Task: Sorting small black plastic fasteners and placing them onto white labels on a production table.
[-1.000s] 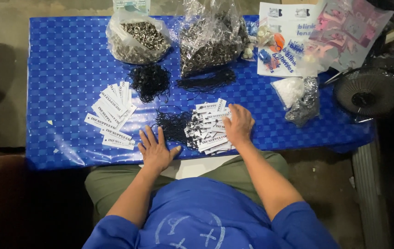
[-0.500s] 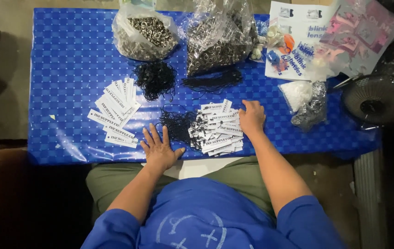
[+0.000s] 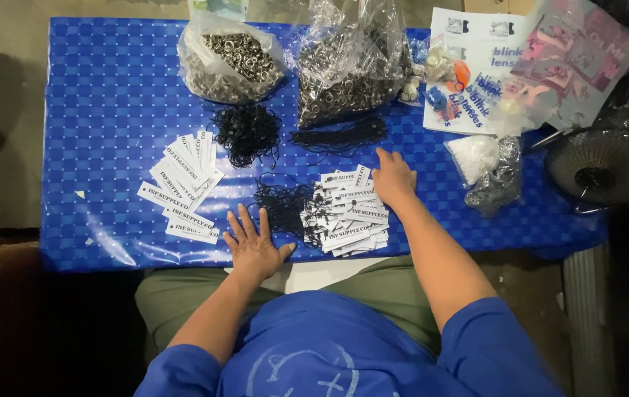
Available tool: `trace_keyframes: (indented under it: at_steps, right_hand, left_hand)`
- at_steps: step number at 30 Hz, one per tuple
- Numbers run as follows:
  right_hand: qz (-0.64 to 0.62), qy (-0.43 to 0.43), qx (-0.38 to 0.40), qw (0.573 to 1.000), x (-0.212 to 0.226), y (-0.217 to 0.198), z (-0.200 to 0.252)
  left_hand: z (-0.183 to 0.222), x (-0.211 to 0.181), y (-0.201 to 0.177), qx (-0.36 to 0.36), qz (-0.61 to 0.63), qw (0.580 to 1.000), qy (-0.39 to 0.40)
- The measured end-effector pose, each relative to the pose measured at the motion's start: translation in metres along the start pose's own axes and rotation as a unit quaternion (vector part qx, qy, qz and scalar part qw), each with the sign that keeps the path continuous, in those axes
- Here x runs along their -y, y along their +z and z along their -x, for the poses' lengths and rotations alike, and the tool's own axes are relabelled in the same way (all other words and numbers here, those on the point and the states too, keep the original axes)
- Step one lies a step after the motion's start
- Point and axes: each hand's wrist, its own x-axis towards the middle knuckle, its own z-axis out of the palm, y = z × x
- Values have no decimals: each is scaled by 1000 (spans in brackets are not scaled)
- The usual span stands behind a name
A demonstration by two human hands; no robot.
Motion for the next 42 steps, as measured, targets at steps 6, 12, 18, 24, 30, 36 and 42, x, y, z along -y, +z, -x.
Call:
trace_keyframes:
  at_steps: [6, 12, 18, 24, 30, 36, 42]
  right_hand:
    - [1, 11, 13, 1000, 17, -19, 5]
    - [27, 13, 30, 999, 26, -27, 6]
    - [4, 1, -50, 999, -12, 22, -20]
    - [25, -9, -92, 995, -10, 25, -15]
    - [41, -12, -108, 993, -16, 35, -18]
    - [117, -32, -107, 987, -20, 34, -16]
    - [-47, -41, -97, 993, -28, 18, 6]
  left_hand:
    - [-3, 2, 4, -2, 17, 1000, 2]
    - [-5, 3, 7, -8, 18, 1000, 7]
    - [-5, 1, 5, 1, 18, 1000, -2]
    - [-6, 2, 5, 4, 9, 1000, -3]
    - [-5, 2, 6, 3, 17, 1000, 1]
    - [-2, 3, 3, -5, 32, 999, 14]
    - [-2, 5, 11, -28, 37, 999, 17]
